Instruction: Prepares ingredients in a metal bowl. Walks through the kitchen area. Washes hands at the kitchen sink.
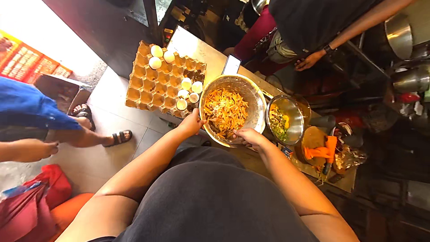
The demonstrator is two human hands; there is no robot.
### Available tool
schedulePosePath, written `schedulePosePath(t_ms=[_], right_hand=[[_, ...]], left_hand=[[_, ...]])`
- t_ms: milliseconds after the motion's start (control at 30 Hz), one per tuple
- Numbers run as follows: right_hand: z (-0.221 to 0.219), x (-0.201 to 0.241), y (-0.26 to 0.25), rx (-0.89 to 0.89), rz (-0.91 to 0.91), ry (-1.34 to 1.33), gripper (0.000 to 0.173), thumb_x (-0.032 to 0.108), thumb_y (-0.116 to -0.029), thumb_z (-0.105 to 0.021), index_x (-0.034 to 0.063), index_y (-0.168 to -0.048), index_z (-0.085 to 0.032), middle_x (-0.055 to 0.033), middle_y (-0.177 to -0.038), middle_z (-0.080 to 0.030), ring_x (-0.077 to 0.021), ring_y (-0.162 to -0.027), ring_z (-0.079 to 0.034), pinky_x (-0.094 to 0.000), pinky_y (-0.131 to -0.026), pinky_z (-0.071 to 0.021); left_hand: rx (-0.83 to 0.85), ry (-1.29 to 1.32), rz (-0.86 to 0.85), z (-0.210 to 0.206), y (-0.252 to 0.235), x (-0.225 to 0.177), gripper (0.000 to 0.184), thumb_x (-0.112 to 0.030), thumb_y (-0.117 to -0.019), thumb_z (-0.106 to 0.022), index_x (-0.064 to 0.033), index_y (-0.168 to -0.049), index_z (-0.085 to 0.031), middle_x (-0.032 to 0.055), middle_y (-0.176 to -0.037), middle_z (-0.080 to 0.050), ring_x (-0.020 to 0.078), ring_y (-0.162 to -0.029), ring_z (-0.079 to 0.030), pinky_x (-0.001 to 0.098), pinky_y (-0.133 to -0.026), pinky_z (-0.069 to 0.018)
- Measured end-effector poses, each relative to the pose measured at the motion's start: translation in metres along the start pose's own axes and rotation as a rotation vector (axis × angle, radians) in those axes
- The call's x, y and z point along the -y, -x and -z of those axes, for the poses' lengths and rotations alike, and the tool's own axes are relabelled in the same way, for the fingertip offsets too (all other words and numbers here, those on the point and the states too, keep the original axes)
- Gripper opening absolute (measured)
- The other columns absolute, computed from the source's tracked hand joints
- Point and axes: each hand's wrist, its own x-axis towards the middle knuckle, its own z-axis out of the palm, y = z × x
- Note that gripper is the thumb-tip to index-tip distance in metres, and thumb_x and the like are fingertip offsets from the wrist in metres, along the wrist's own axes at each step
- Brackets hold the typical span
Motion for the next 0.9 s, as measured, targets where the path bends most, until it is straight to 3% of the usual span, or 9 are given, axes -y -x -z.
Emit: schedulePosePath(t_ms=[267, 400, 467, 500, 533, 567, 733, 833, 900], right_hand=[[0.063, 0.01, 0.023, -0.045, 0.094, -0.081, 0.033, 0.032, -0.1115, -0.046, 0.0092, -0.099, -0.066, 0.0109, -0.054, -0.032, 0.0007, -0.041, -0.024, -0.0169, -0.04, -0.0213], [0.092, 0.028, 0.024, -0.205, 0.15, 0.161, 0.038, 0.035, -0.1119, -0.044, 0.0094, -0.101, -0.07, 0.008, -0.057, -0.036, -0.003, -0.044, -0.027, -0.0211, -0.043, -0.0259], [0.105, 0.04, 0.031, -0.312, 0.179, 0.507, 0.041, 0.034, -0.1118, -0.046, 0.009, -0.098, -0.075, -0.0042, -0.07, -0.055, -0.0156, -0.06, -0.046, -0.0371, -0.058, -0.0402], [0.11, 0.049, 0.036, -0.329, 0.156, 0.671, 0.041, 0.034, -0.1109, -0.049, 0.0075, -0.098, -0.078, -0.0149, -0.089, -0.069, -0.0295, -0.083, -0.062, -0.0548, -0.077, -0.0489], [0.109, 0.056, 0.043, -0.342, 0.103, 0.812, 0.042, 0.037, -0.1096, -0.051, 0.0064, -0.099, -0.078, -0.0205, -0.102, -0.072, -0.0387, -0.101, -0.066, -0.0656, -0.089, -0.0478], [0.102, 0.064, 0.051, -0.362, 0.028, 0.941, 0.043, 0.039, -0.1082, -0.052, 0.0048, -0.101, -0.078, -0.0232, -0.11, -0.072, -0.0435, -0.111, -0.066, -0.0707, -0.093, -0.0463], [0.041, 0.057, 0.039, -0.385, -0.189, 1.248, 0.028, 0.018, -0.099, -0.062, -0.0077, -0.101, -0.071, -0.0286, -0.114, -0.07, -0.0483, -0.109, -0.067, -0.0708, -0.084, -0.0512], [0.034, 0.031, 0.01, -0.3, -0.092, 1.198, 0.038, 0.034, -0.1, -0.062, -0.0023, -0.101, -0.074, -0.0264, -0.113, -0.071, -0.0466, -0.109, -0.068, -0.0713, -0.088, -0.0505], [0.022, 0.022, 0.003, -0.2, -0.01, 1.066, 0.045, 0.043, -0.1038, -0.057, 0.0027, -0.109, -0.076, -0.0244, -0.118, -0.071, -0.0448, -0.116, -0.066, -0.0703, -0.096, -0.048]], left_hand=[[0.008, 0.016, 0.007, 0.001, -0.001, 0.001, 0.05, -0.02, -0.108, -0.053, 0.0005, -0.147, -0.031, 0.0198, -0.096, -0.068, 0.0302, -0.082, -0.071, 0.049, -0.076, -0.0602], [-0.001, 0.018, -0.001, 0.001, -0.002, 0.001, 0.05, -0.02, -0.1075, -0.054, 0.0003, -0.147, -0.031, 0.0194, -0.094, -0.067, 0.03, -0.08, -0.071, 0.0494, -0.075, -0.06], [0.001, 0.014, -0.002, 0.001, -0.001, 0.0, 0.051, -0.02, -0.1076, -0.054, 0.0011, -0.148, -0.03, 0.0196, -0.095, -0.067, 0.03, -0.082, -0.071, 0.0493, -0.076, -0.06], [0.002, 0.016, 0.002, 0.002, -0.001, 0.0, 0.052, -0.02, -0.1077, -0.054, 0.001, -0.148, -0.03, 0.0197, -0.096, -0.068, 0.0301, -0.084, -0.072, 0.0494, -0.077, -0.0601], [0.004, 0.017, 0.007, 0.002, 0.0, -0.001, 0.051, -0.02, -0.1077, -0.054, 0.0006, -0.148, -0.03, 0.0197, -0.096, -0.068, 0.0301, -0.085, -0.072, 0.0494, -0.078, -0.0602], [0.007, 0.017, 0.011, 0.002, 0.0, -0.001, 0.051, -0.021, -0.1078, -0.053, 0.0002, -0.148, -0.03, 0.0193, -0.096, -0.068, 0.0298, -0.085, -0.072, 0.0494, -0.078, -0.0603], [0.009, 0.036, 0.02, 0.0, -0.001, 0.0, 0.051, -0.022, -0.1078, -0.054, -0.0012, -0.148, -0.031, 0.0193, -0.099, -0.069, 0.0305, -0.087, -0.072, 0.051, -0.079, -0.0606], [0.003, 0.06, 0.027, 0.0, 0.0, -0.001, 0.052, -0.021, -0.1074, -0.055, -0.0021, -0.15, -0.03, 0.0202, -0.101, -0.069, 0.0315, -0.088, -0.072, 0.0512, -0.079, -0.0604], [0.008, 0.071, 0.033, 0.002, 0.0, 0.0, 0.053, -0.021, -0.1072, -0.055, -0.0022, -0.15, -0.03, 0.0207, -0.102, -0.068, 0.0322, -0.089, -0.072, 0.0519, -0.079, -0.0601]])
